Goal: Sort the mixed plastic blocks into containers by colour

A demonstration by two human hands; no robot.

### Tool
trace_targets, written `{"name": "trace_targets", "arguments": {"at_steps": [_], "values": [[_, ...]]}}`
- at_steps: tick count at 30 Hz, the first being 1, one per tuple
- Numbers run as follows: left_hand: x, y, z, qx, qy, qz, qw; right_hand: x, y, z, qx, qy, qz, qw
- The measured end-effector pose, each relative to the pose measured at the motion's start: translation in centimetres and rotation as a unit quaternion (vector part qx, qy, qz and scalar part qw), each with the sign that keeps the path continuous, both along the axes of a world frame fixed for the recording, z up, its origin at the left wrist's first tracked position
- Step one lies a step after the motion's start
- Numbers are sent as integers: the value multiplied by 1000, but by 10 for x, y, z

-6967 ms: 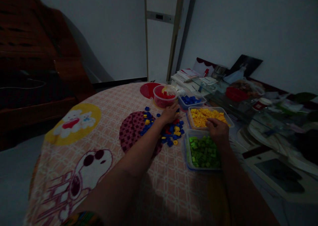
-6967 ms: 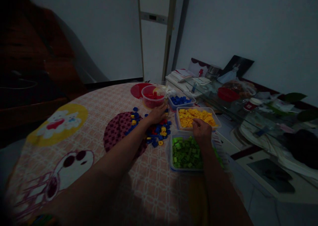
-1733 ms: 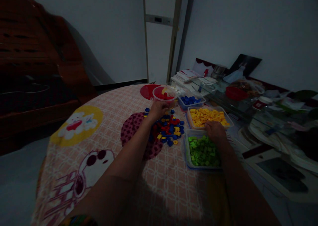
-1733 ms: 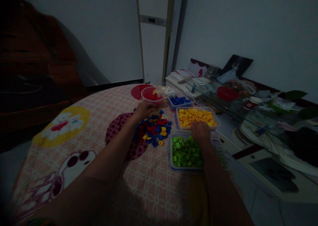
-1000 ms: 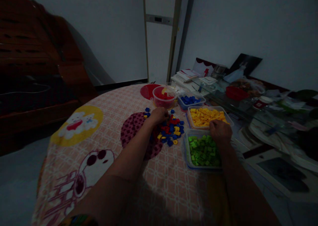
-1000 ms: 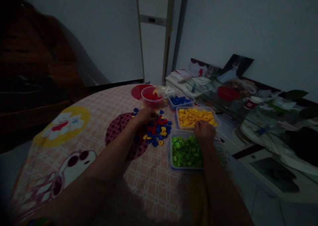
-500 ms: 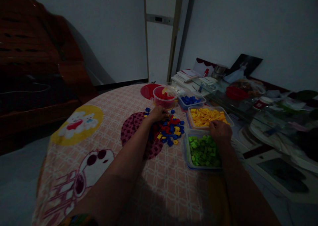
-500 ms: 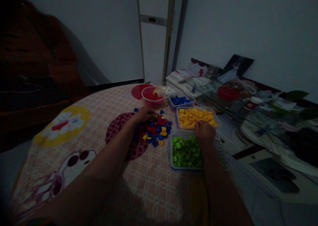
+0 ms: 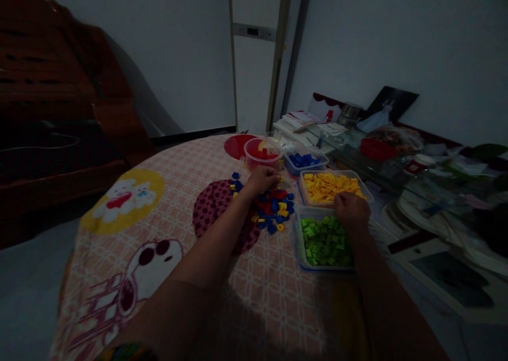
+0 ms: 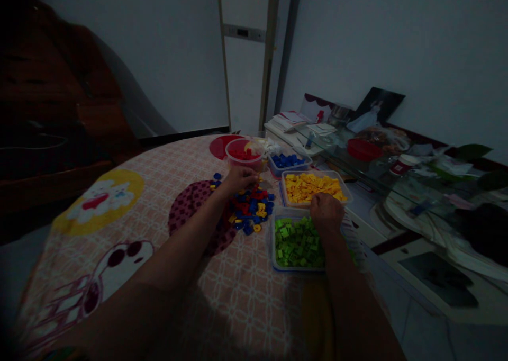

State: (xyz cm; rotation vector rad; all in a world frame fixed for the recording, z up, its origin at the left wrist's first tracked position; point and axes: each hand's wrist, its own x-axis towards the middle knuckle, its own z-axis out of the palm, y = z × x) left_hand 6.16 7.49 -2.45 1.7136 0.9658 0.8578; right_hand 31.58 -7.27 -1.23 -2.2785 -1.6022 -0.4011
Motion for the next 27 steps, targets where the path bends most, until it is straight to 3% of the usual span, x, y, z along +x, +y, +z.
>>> {"name": "trace_targets", "arguments": {"at_steps": [2, 5, 7, 10, 13, 16, 18, 20, 23, 27], "values": [[24, -14, -1, -31, -77, -3, 997, -3, -1, 2, -5, 0, -10, 1000], [51, -32, -3, -105, -190, -70, 974, -7, -2, 5, -12, 3, -19, 1000], [55, -37, -2, -125, -229, -98, 960, -7, -2, 6, -19, 6, -18, 1000], [41, -27, 2, -105, -231, -107, 961, -7, -2, 7, -25, 14, -21, 999], [15, -5, 8, -48, -178, -64, 981, -6, -2, 8, -34, 19, -24, 999], [-12, 14, 12, 54, -75, 46, 995, -7, -2, 9, -41, 16, -18, 999], [-26, 20, 12, 125, 22, 117, 985, -7, -2, 9, -41, 11, -19, 999], [-34, 22, 11, 170, 118, 150, 967, -7, -2, 8, -39, 4, -19, 999], [-33, 20, 3, 213, 219, 130, 943, -6, -1, 7, -39, -1, -21, 999], [-19, 20, -17, 264, 311, 45, 912, -5, 0, 5, -37, -1, -16, 999]]}}
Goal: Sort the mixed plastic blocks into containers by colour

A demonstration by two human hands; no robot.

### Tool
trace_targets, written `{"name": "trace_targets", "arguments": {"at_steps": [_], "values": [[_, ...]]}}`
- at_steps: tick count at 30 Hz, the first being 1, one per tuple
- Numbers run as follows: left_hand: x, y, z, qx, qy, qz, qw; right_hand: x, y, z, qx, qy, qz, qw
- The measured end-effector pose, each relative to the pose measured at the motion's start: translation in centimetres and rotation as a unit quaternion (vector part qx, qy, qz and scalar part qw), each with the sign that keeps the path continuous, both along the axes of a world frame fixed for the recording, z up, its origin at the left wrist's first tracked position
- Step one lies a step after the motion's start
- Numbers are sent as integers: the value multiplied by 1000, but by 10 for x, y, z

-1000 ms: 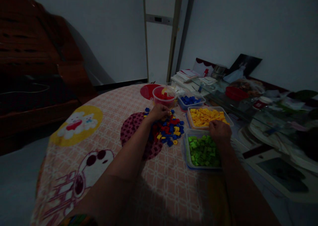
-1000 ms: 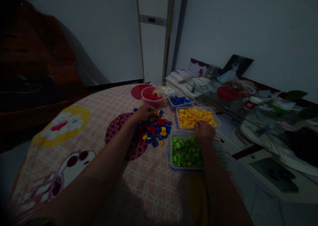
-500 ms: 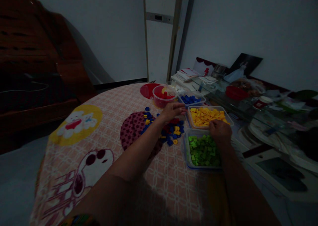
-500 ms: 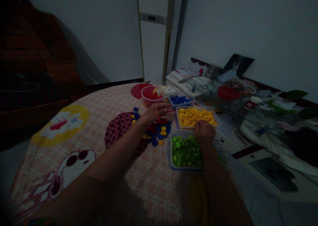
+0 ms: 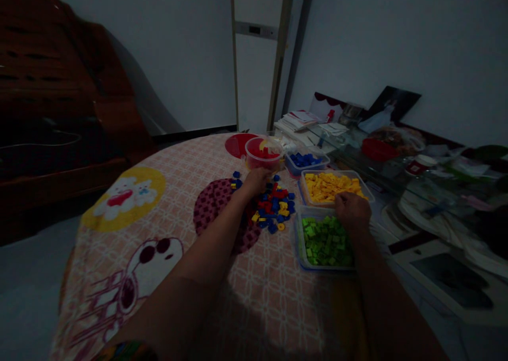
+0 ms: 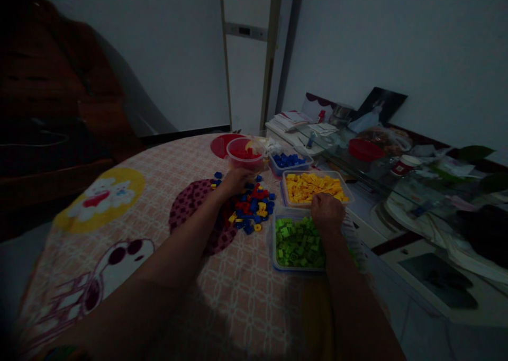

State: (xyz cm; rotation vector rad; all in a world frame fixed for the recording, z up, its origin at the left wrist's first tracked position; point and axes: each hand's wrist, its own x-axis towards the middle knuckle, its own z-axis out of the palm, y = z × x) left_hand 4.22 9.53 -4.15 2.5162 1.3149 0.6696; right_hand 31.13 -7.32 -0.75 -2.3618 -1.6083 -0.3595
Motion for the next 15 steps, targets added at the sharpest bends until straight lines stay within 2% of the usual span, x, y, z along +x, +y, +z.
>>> {"name": "trace_targets", "arguments": {"at_steps": [3, 5, 10, 15], "values": [[7, 2, -11, -1, 71, -41, 997, 0, 0, -1, 9, -2, 2, 1000], [7, 2, -12, -2, 96, -52, 994, 0, 1, -2, 13, -3, 2, 1000], [2, -1, -5, -2, 119, -18, 993, 1, 1, -2, 10, -3, 7, 1000], [-2, -6, 2, -19, 104, 14, 994, -1, -1, -1, 24, -3, 7, 1000]]}}
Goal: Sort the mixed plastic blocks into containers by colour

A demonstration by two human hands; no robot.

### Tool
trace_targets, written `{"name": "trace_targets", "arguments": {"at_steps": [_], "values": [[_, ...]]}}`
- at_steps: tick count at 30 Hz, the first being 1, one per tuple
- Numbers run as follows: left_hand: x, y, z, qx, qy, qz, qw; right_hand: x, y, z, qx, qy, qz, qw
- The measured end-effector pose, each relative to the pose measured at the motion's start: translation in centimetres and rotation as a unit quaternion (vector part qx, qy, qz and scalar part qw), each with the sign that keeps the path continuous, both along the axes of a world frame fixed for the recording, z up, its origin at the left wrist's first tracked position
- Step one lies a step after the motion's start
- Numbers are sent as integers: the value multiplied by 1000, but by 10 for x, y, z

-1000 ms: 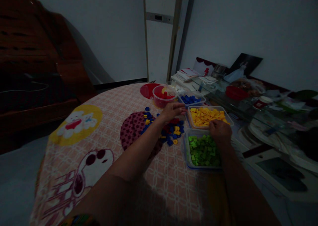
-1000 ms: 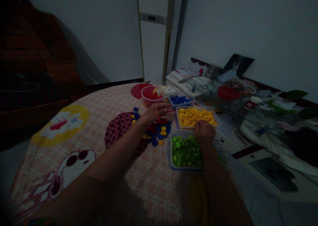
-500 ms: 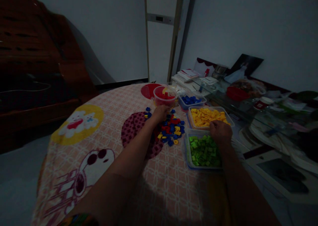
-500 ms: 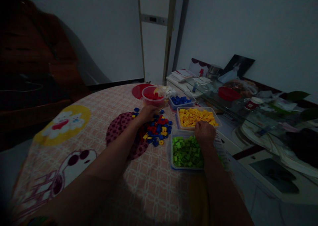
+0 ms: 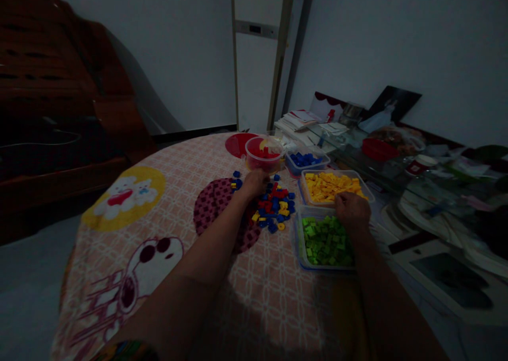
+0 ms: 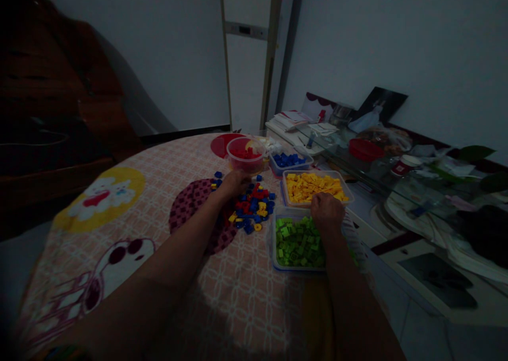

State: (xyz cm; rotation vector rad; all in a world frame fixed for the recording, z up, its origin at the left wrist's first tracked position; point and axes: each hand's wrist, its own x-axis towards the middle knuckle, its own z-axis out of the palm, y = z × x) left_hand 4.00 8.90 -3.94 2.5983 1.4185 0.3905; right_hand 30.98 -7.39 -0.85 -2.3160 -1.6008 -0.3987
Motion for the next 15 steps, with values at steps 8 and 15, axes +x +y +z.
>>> {"name": "trace_targets", "arguments": {"at_steps": [8, 15], "values": [[-1, 2, 0, -27, -22, 9, 999, 8, 3, -3, -25, 8, 7, 1000], [-3, 4, -1, -26, 8, 17, 999, 11, 4, -5, -24, 11, 14, 1000]]}}
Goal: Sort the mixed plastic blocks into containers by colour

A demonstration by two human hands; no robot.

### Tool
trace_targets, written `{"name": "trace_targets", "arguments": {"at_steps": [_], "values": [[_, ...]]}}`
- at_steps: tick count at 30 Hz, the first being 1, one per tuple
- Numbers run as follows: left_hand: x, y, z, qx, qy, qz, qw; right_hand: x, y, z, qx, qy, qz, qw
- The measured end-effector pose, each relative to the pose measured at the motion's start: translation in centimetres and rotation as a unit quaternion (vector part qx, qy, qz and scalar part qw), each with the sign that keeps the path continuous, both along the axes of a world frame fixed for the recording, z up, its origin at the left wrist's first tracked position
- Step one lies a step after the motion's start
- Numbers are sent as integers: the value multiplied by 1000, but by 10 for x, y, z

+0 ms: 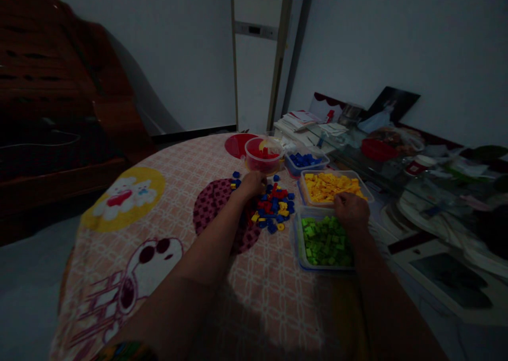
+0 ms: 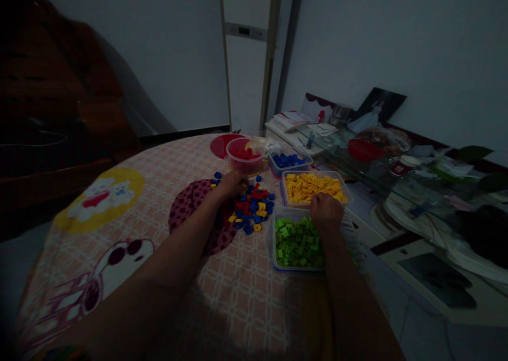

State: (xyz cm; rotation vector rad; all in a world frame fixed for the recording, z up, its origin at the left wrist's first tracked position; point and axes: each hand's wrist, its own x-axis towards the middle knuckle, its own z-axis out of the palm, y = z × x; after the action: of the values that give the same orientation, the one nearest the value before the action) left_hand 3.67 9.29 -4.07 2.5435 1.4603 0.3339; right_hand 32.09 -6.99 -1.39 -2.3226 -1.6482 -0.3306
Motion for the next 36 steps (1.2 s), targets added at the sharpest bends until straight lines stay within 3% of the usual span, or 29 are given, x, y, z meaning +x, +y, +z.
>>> {"name": "trace_targets", "arguments": {"at_steps": [11, 16, 19, 22, 24, 25, 27, 30, 33, 36], "values": [[6, -6, 12, -2, -130, 29, 991, 2, 1, -1, 9, 2, 9, 1000], [31, -21, 15, -32, -233, -17, 972, -1, -1, -1, 25, -2, 13, 1000], [58, -36, 8, -133, -341, -62, 929, -6, -3, 1, 25, -6, 7, 1000], [84, -49, -6, -270, -463, -136, 833, -9, -4, 3, 21, -3, -1, 1000], [96, -54, -13, -313, -518, -187, 774, -9, -4, 3, 21, 2, -1, 1000], [99, -55, -14, -315, -531, -204, 760, -9, -4, 3, 22, 4, 0, 1000], [97, -53, -12, -290, -523, -217, 771, -8, -3, 2, 24, 5, -1, 1000], [78, -45, 2, -206, -455, -188, 845, -8, -3, 3, 22, 2, -4, 1000], [52, -33, 17, -95, -349, -113, 925, -8, -3, 3, 24, -1, -1, 1000], [35, -25, 21, -24, -256, -48, 965, -7, -3, 2, 27, -3, 5, 1000]]}}
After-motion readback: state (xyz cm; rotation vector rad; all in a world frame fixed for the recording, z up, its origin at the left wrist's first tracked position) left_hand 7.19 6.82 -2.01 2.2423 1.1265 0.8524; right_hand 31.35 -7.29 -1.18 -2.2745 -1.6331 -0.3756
